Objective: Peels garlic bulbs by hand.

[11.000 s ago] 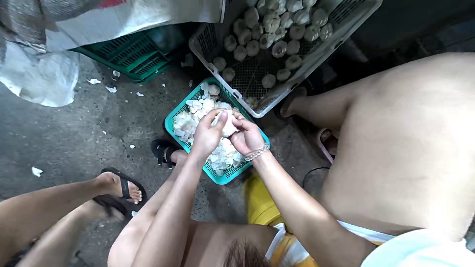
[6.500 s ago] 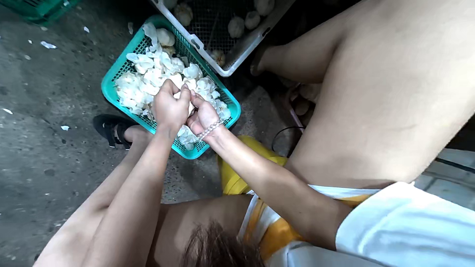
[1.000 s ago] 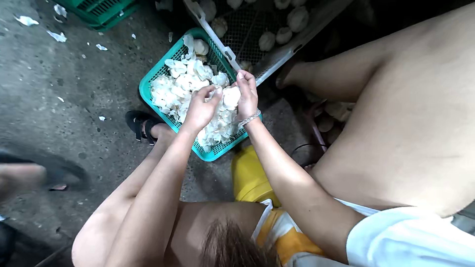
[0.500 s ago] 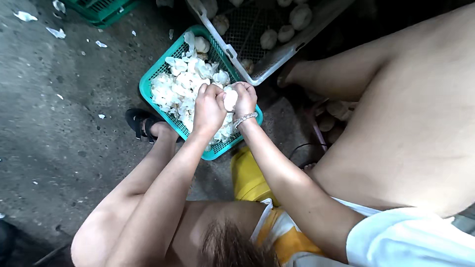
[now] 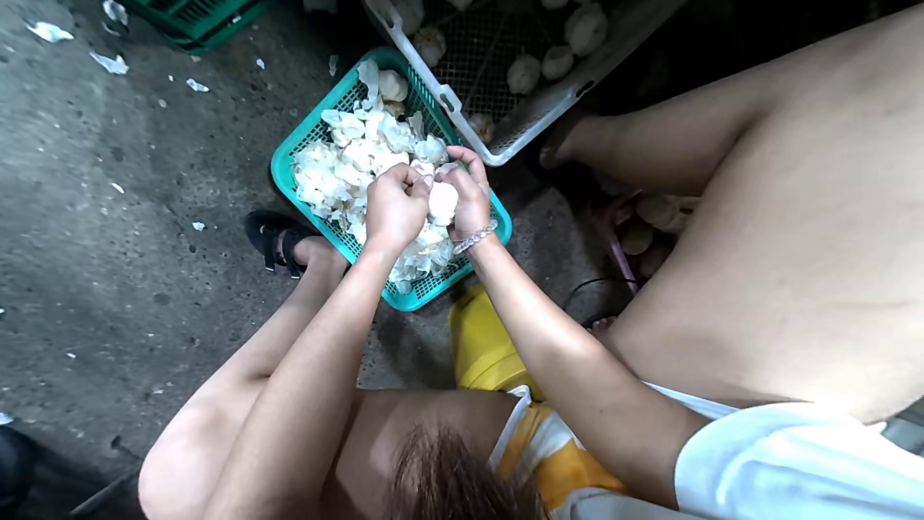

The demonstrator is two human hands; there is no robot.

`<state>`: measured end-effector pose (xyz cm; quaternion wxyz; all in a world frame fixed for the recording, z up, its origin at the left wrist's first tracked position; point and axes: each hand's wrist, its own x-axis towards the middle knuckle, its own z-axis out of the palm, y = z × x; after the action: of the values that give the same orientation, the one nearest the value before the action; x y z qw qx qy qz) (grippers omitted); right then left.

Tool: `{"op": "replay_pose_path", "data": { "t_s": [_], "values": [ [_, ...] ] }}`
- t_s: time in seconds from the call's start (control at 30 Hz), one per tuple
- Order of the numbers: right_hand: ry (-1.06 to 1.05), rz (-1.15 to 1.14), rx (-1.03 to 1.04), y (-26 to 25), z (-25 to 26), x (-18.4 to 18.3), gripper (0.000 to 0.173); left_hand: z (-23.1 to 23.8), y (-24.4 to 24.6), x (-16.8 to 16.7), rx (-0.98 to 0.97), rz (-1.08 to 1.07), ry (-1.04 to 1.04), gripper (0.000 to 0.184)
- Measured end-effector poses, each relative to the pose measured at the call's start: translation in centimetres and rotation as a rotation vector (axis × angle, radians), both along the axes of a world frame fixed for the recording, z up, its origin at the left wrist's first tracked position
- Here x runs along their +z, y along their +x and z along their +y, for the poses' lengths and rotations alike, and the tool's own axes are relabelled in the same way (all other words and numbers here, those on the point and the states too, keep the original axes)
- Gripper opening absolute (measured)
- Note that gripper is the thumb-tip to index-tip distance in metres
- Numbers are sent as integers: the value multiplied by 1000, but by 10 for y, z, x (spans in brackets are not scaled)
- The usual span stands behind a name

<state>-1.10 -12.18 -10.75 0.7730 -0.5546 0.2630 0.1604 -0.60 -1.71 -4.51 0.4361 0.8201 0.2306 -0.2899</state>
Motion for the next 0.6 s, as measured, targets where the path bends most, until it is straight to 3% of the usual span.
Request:
{"op": "replay_pose_path", "data": {
  "t_s": [0.2, 0.33, 0.47, 0.6],
  "values": [
    [189, -46, -28, -9, 0, -7, 39, 12, -5, -13, -208, 93, 247, 30],
    [107, 8, -79, 3, 4, 8, 30, 17, -7, -8, -57, 64, 40, 34],
    [80, 305, -236, 12, 5, 17, 33, 4, -12, 0, -40, -243, -181, 32],
    [137, 408, -298, 11, 7, 22, 38, -2, -23, -9, -158, -483, -51, 23]
  ]
}}
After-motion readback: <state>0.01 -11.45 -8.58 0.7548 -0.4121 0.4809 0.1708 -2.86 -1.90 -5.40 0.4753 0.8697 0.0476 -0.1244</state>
